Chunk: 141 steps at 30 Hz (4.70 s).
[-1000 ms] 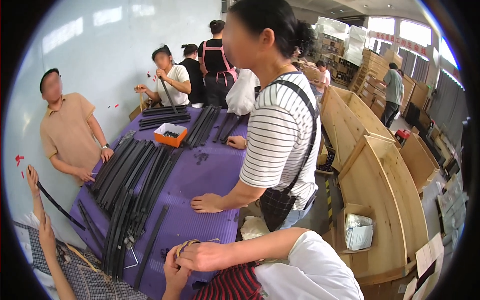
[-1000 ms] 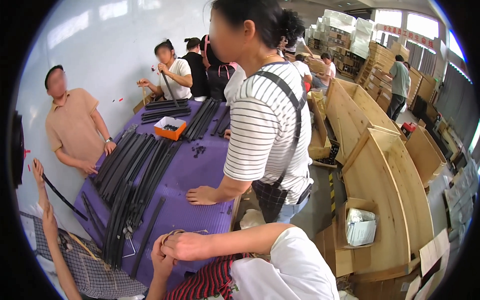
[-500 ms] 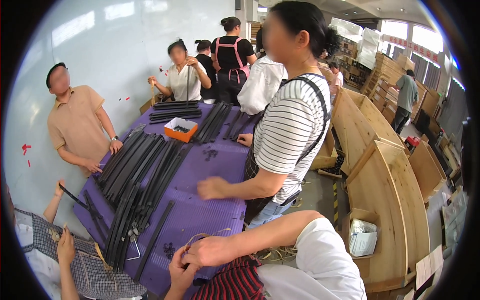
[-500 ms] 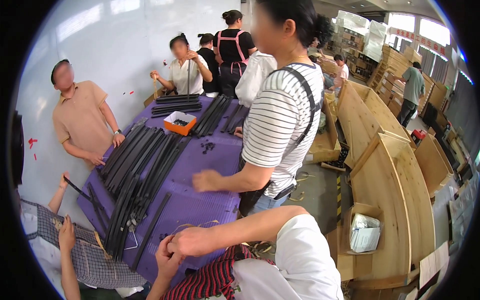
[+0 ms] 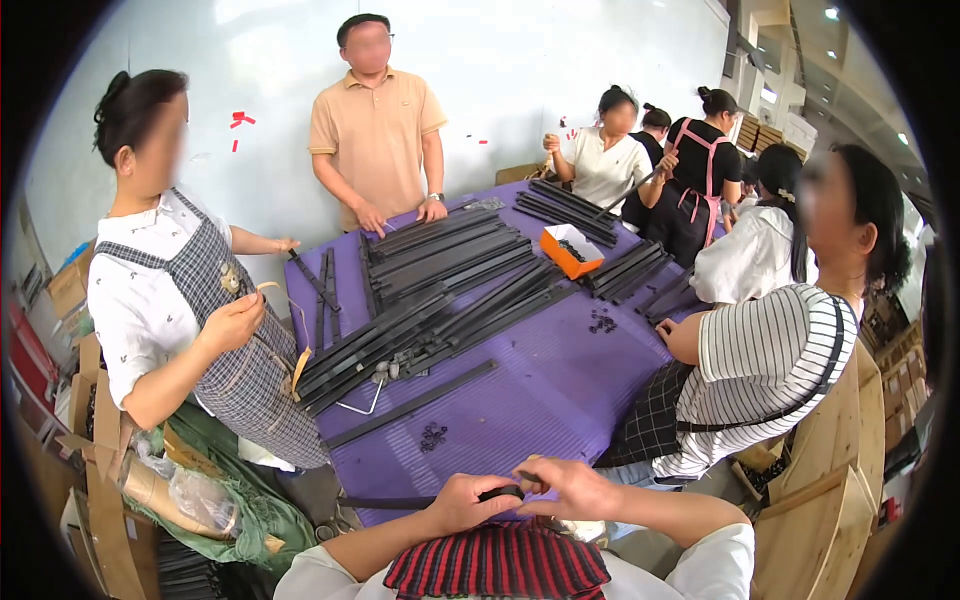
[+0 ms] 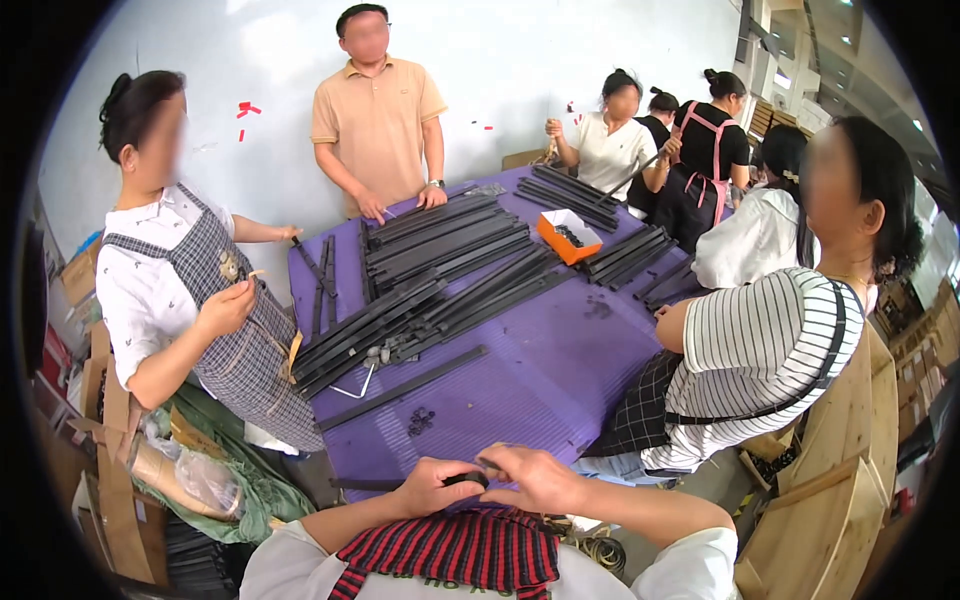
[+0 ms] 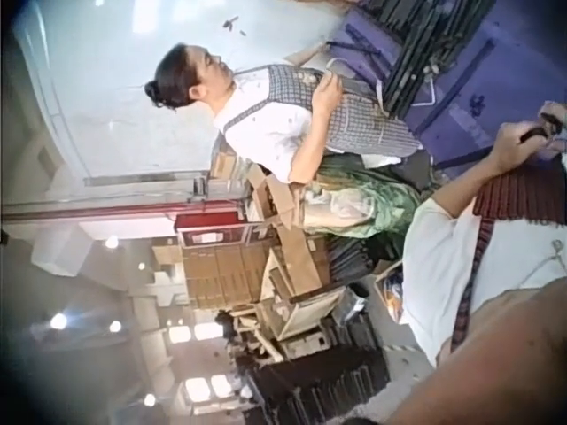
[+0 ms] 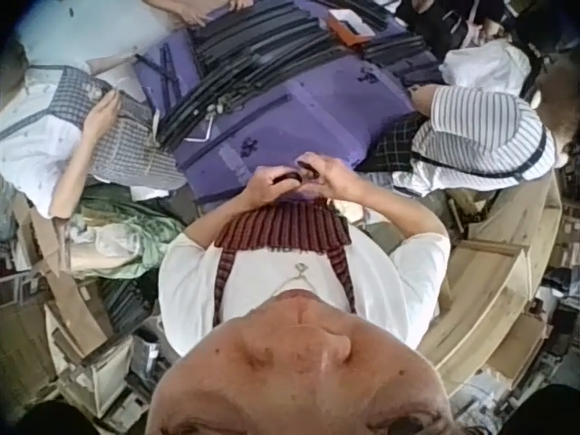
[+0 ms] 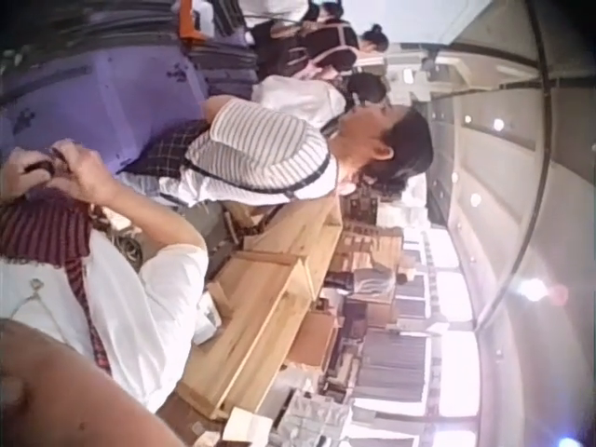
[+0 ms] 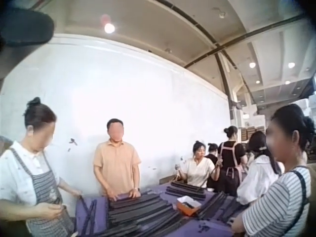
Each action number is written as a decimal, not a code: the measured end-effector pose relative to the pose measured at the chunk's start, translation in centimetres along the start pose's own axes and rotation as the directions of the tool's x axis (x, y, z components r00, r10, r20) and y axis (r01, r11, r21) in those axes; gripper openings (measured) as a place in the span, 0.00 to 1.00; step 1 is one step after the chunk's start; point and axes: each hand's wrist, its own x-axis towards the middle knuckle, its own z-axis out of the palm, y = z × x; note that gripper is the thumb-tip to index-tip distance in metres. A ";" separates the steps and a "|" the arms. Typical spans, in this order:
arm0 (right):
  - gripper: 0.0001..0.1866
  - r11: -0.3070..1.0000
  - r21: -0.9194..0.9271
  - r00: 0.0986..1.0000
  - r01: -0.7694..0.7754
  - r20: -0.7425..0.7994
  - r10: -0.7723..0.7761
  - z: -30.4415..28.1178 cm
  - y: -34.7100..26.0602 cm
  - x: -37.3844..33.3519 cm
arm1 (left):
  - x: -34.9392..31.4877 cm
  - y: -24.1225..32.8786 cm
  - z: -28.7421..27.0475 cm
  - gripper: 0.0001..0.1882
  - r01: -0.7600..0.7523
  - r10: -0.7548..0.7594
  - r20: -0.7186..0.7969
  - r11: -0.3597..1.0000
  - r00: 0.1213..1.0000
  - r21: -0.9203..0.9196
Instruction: Applying adhesive tape to small black plastic components at a work table.
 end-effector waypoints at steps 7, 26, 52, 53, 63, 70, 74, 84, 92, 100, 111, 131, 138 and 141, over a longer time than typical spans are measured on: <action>0.22 0.992 0.047 0.981 -0.115 -0.150 0.121 0.2 0.7 -2.6 | 0.4 0.1 0.3 0.16 0.123 -0.136 -0.077 0.981 0.988 -0.151; 0.20 0.999 0.051 0.910 0.006 -0.414 0.015 1.1 0.0 0.8 | 3.3 2.1 -2.4 0.21 0.323 -0.416 -0.033 0.751 0.909 -0.576; 0.19 0.983 0.066 0.926 0.172 -0.350 -0.138 1.6 -1.3 3.4 | 2.4 3.2 -2.6 0.15 0.285 -0.334 0.005 0.797 0.943 -0.533; 0.19 0.989 0.061 0.935 0.138 -0.338 -0.110 1.7 -1.3 3.4 | 2.4 3.1 -2.5 0.15 0.285 -0.333 0.004 0.802 0.943 -0.525; 0.18 0.983 0.085 0.937 0.164 -0.324 -0.128 1.9 0.4 3.3 | 2.3 3.3 -3.4 0.16 0.370 -0.326 0.181 0.742 0.928 -0.559; 0.21 0.985 0.104 0.943 0.137 -0.318 -0.098 1.3 -0.7 3.7 | 3.1 2.0 -2.9 0.17 0.267 -0.297 0.030 0.802 0.954 -0.535; 0.17 0.981 0.076 0.945 0.181 -0.289 -0.151 1.4 -0.8 3.4 | 2.4 2.3 -2.6 0.16 0.286 -0.326 0.011 0.812 0.945 -0.509; 0.20 0.873 0.482 0.983 0.074 -0.181 0.016 1.3 -0.1 2.8 | 1.7 2.0 -3.0 0.29 0.208 -0.193 0.086 0.795 0.977 -0.569; 0.18 0.932 0.354 0.951 0.082 -0.308 0.033 2.2 -0.4 3.1 | 1.7 1.8 -2.5 0.20 0.201 -0.244 0.003 0.795 0.970 -0.572; 0.16 0.930 0.367 0.974 0.030 -0.219 0.055 1.8 -0.4 3.0 | 2.1 2.6 -2.7 0.19 0.232 -0.260 0.069 0.671 0.963 -0.704; 0.10 0.853 0.488 0.979 0.186 -0.170 -0.117 1.0 -1.1 2.4 | 0.7 3.0 -2.1 0.16 0.339 -0.328 0.168 0.584 0.930 -0.738; 0.11 0.580 0.738 0.806 -0.344 -0.084 0.586 3.4 10.8 -6.8 | -16.4 -2.8 -15.7 0.20 -0.663 -0.417 -0.907 0.695 -0.055 -0.279; 0.08 0.707 0.526 0.837 -0.473 0.016 0.548 4.3 11.8 -7.0 | -18.7 -18.6 -5.9 0.28 -0.575 -0.766 -0.471 0.641 -0.438 -0.508; 0.08 0.729 0.446 0.829 -0.519 0.056 0.556 4.4 11.7 -6.7 | -20.0 -22.1 -4.2 0.28 -0.614 -0.808 -0.345 0.588 -0.477 -0.526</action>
